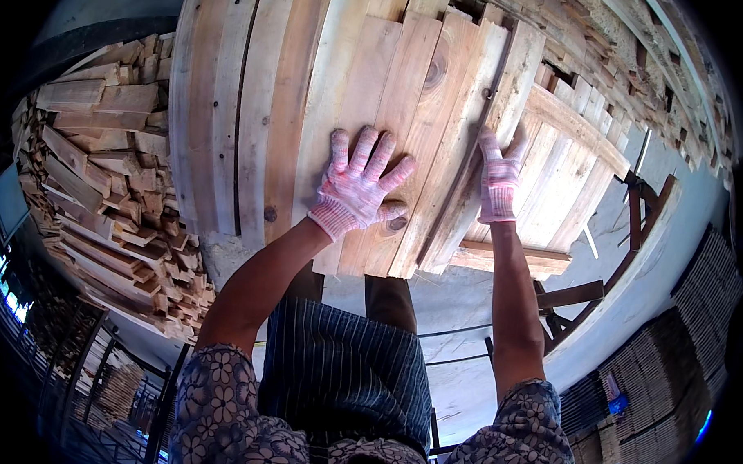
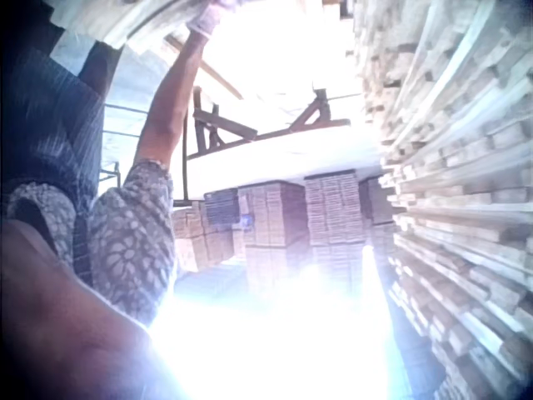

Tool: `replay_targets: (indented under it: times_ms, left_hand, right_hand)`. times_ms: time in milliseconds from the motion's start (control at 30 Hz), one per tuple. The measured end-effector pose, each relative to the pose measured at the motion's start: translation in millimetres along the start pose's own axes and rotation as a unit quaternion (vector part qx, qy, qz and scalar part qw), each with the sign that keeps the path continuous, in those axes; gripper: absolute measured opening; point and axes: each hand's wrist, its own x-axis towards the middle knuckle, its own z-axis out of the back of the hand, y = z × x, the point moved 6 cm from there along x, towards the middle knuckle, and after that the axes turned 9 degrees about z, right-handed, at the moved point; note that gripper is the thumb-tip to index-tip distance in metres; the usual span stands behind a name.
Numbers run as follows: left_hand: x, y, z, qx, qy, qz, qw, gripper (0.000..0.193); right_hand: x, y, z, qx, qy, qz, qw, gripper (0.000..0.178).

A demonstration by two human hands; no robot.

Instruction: The person stacks wooden planks on a metal rack in a workshop. They pick up planks from a pile, align them, and place them onto the rack repeatedly.

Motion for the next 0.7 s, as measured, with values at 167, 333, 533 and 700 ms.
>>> replay_targets:
  times_ms: [167, 333, 533, 700]
  left_hand:
    - [8, -7, 4, 0.001, 0.017, -0.003, 1.000, 0.083]
    - [10, 4, 17, 0.034, 0.065, 0.037, 0.997, 0.072]
    - [19, -6, 37, -0.041, -0.037, -0.001, 0.998, 0.075]
    - [-20, 13, 13, -0.096, -0.022, 0.039, 0.994, 0.070]
  right_hand:
    - [-5, 47, -4, -0.265, 0.079, 0.187, 0.942, 0.098]
    - [-1, 25, 52, -0.165, 0.062, 0.133, 0.975, 0.079]
    - [8, -46, 57, -0.018, 0.064, 0.108, 0.992, 0.058]
    - [1, 44, 5, -0.440, 0.192, 0.060, 0.875, 0.052]
